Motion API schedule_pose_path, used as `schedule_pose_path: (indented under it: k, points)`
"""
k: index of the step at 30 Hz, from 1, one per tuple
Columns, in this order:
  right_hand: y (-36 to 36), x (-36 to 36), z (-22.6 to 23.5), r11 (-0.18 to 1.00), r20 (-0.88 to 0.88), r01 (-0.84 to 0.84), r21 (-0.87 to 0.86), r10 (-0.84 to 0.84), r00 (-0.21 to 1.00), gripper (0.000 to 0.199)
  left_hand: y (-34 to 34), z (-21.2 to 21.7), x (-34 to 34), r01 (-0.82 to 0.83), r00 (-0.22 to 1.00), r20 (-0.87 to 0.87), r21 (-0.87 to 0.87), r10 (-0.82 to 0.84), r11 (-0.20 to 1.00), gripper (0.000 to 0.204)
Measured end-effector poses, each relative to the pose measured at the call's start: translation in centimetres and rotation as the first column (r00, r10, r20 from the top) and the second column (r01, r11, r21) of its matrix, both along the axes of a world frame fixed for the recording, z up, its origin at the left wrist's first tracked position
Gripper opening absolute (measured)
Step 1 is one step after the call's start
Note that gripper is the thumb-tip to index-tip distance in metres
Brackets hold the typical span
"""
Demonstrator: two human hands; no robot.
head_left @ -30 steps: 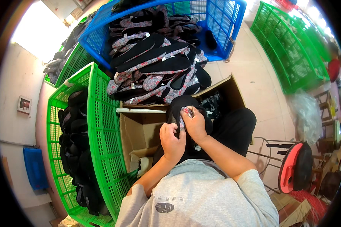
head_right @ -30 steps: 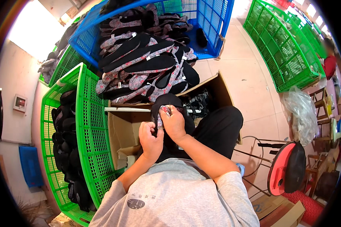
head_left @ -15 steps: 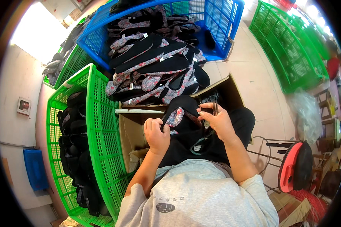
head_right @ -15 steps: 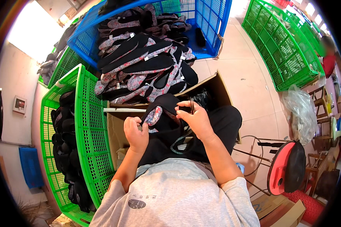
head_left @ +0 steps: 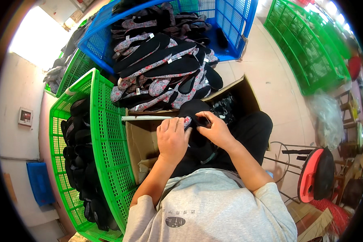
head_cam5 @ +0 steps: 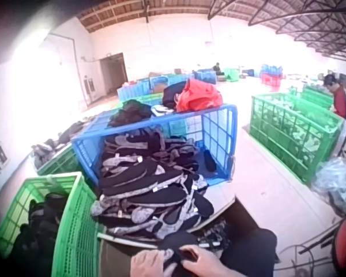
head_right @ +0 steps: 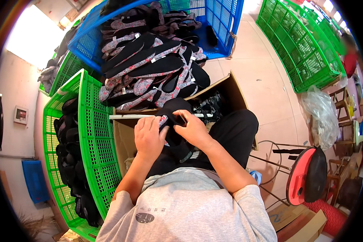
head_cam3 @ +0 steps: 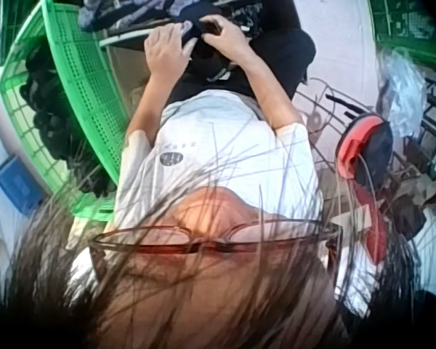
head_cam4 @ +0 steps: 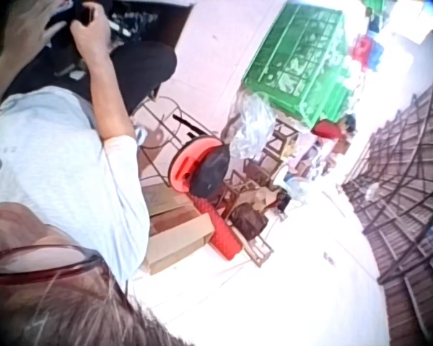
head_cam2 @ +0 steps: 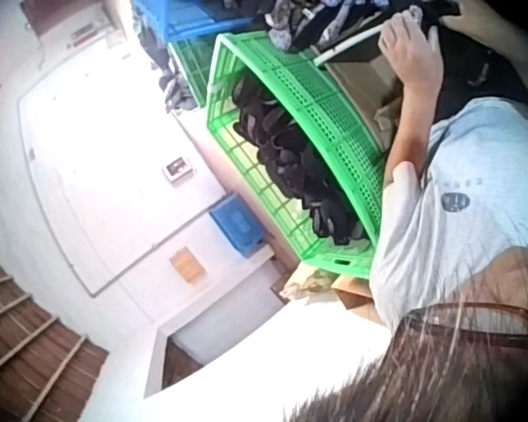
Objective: The person sits on the floor surrounded by crates of footwear and manually assembles slippers. They pick up a slipper sole and a fabric upper, align the edges, and press them together to attach the upper to the sole. The person repeats this process for multiple units, placing the finished slippers into a green crate.
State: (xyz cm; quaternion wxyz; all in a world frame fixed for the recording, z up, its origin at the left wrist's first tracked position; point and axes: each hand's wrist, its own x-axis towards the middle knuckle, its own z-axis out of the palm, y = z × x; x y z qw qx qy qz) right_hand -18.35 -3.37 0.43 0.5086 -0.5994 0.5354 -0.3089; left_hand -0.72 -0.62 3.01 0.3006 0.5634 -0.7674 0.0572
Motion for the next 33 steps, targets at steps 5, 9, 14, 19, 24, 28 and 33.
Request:
schedule_pose_path:
  k: [5, 9, 14, 19, 24, 28, 33]
  points:
    - [-0.4, 0.4, -0.4, 0.983, -0.107, -0.086, -0.163, 0.069, 0.992, 0.055, -0.4, -1.6, 1.0, 0.116, 0.953, -0.290, 0.075, -0.089, 0.990, 0.027]
    - [0.4, 0.8, 0.1, 0.978, -0.135, -0.112, -0.178, 0.088, 0.987, 0.052, 0.8, -1.7, 1.7, 0.179, 0.871, -0.483, 0.144, -0.089, 0.973, 0.028]
    - [1.1, 0.2, -1.4, 0.982, 0.016, -0.065, -0.179, 0.069, 0.997, 0.039, 1.4, -3.4, 4.5, 0.376, 0.797, -0.554, 0.148, -0.238, 0.915, 0.033]
    - [1.1, 0.4, -3.6, 0.985, 0.257, 0.012, 0.170, -0.057, 0.965, 0.036, 0.4, -2.8, 4.7, 0.414, 0.791, -0.564, 0.209, -0.237, 0.886, 0.037]
    - [1.0, 0.9, -3.3, 0.986, 0.208, 0.066, 0.151, -0.097, 0.973, 0.036, 0.4, -1.0, 3.3, 0.332, 0.871, -0.443, 0.212, -0.212, 0.919, 0.039]
    - [1.1, 1.3, -3.5, 0.973, 0.234, 0.102, 0.206, -0.150, 0.961, 0.036, 0.6, -0.6, 2.8, 0.328, 0.884, -0.402, 0.166, -0.240, 0.930, 0.036]
    - [1.5, 1.6, -3.2, 0.971, 0.239, 0.106, 0.216, -0.158, 0.958, 0.037, 0.7, -0.5, 2.0, 0.278, 0.897, -0.383, 0.099, -0.221, 0.956, 0.028]
